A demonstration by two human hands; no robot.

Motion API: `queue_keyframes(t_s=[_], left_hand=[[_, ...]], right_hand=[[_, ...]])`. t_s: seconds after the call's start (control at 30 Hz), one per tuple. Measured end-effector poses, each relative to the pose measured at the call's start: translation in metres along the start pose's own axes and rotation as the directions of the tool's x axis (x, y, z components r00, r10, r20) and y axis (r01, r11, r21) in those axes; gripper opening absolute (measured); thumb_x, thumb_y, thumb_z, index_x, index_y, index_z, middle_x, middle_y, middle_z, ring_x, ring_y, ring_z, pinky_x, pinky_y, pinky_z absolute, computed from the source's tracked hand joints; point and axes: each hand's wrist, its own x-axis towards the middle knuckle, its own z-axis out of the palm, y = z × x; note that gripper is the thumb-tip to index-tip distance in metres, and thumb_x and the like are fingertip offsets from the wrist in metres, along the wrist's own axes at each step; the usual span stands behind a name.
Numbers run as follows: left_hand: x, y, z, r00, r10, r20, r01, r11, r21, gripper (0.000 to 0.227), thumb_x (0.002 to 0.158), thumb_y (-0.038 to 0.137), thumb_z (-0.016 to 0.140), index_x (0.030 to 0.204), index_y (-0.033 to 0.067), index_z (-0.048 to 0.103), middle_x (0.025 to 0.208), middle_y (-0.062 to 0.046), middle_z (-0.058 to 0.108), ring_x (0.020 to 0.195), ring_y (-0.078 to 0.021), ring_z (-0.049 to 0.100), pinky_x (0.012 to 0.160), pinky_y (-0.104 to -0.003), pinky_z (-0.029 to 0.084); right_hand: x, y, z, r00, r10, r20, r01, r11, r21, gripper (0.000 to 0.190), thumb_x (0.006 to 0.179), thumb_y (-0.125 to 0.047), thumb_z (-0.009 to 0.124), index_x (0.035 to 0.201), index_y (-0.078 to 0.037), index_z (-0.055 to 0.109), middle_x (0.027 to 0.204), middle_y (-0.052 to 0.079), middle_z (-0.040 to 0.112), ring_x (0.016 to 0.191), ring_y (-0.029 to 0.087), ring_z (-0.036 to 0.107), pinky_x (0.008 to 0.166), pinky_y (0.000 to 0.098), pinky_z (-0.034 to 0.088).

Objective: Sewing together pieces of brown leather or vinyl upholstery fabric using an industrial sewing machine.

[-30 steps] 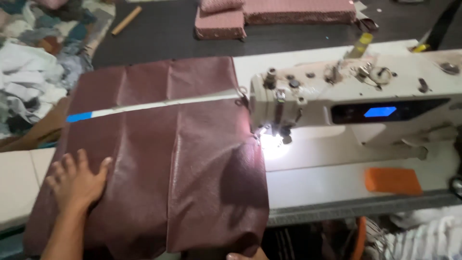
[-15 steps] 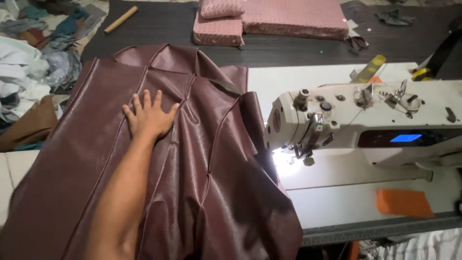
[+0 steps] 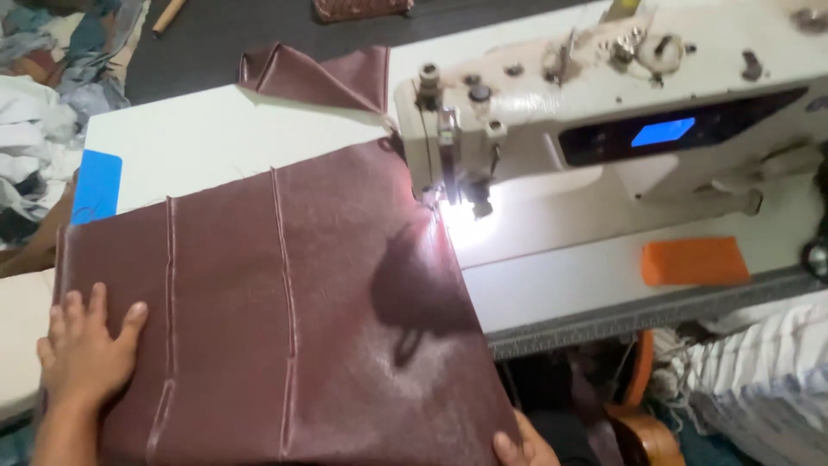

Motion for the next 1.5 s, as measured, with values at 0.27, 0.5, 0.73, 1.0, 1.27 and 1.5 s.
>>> queue_keyframes(t_s=[0.27,0.5,0.73,1.0,1.27,1.5], left_hand=[[-0.023,0.075,-0.071,0.978,-0.114,0.174,0.073,0.971,0.227,0.083,0.096,0.071,0.039,0.161,0.0199,0.035,0.167,-0.016,0.026,0.153,-0.0419,0.018,0.118,-0.066,0.012],[-0.136,0.187,-0.087,0.924,0.381,-0.033,-0.381,0.924,-0.027,0.077,0.092,0.069,0.050,0.151,0.0189,0.049,0.164,-0.016,0.037,0.156,-0.0451,0.026,0.125,-0.068,0.018],[-0.095,0.082,-0.029,0.977,-0.180,0.115,0.181,0.984,0.000,0.099,0.088,0.074,0.046,0.163,0.0138,0.025,0.171,-0.018,0.012,0.155,-0.0474,0.006,0.111,-0.079,0.005],[-0.124,0.209,-0.110,0.979,0.200,-0.030,-0.202,0.978,-0.054,0.067,0.092,0.048,0.068,0.140,0.0041,0.051,0.147,-0.020,0.049,0.138,-0.0445,0.043,0.112,-0.062,0.030],[-0.279,0.347,-0.108,0.727,0.654,-0.208,-0.595,0.450,-0.666,0.024,0.080,0.020,0.085,0.097,0.0079,0.074,0.099,-0.007,0.072,0.090,-0.0269,0.070,0.077,-0.038,0.057],[-0.287,0.344,-0.098,0.916,0.401,-0.001,-0.228,0.519,-0.824,0.017,0.079,0.020,0.085,0.087,0.0069,0.080,0.089,-0.005,0.078,0.080,-0.0225,0.074,0.071,-0.033,0.059]], right_hand=[[-0.036,-0.055,0.075,0.992,0.107,-0.062,-0.055,0.832,0.553,0.052,0.101,-0.025,0.048,0.147,-0.001,0.050,0.138,0.017,0.064,0.125,0.032,0.060,0.107,0.0501,0.045],[-0.071,-0.084,0.096,0.976,-0.027,0.217,-0.127,0.739,0.662,0.046,0.098,-0.023,0.053,0.140,-0.006,0.055,0.138,0.013,0.063,0.127,0.031,0.059,0.109,0.0535,0.045],[-0.070,-0.071,0.094,0.969,-0.150,0.196,0.015,0.828,0.560,0.033,0.098,-0.015,0.063,0.127,0.000,0.066,0.121,0.015,0.074,0.110,0.028,0.070,0.101,0.0471,0.052],[-0.064,-0.051,0.116,0.972,-0.190,0.139,0.066,0.787,0.614,0.025,0.097,-0.014,0.065,0.120,-0.003,0.069,0.117,0.012,0.074,0.109,0.025,0.069,0.101,0.0458,0.052],[-0.070,-0.043,0.103,0.955,-0.243,0.170,0.084,0.771,0.631,0.023,0.100,-0.013,0.064,0.122,-0.005,0.067,0.121,0.011,0.071,0.113,0.023,0.067,0.104,0.0442,0.050],[-0.070,-0.034,0.105,0.950,-0.185,0.252,-0.022,0.764,0.645,0.026,0.100,-0.009,0.062,0.125,-0.007,0.069,0.122,0.008,0.071,0.116,0.022,0.066,0.106,0.0420,0.048]])
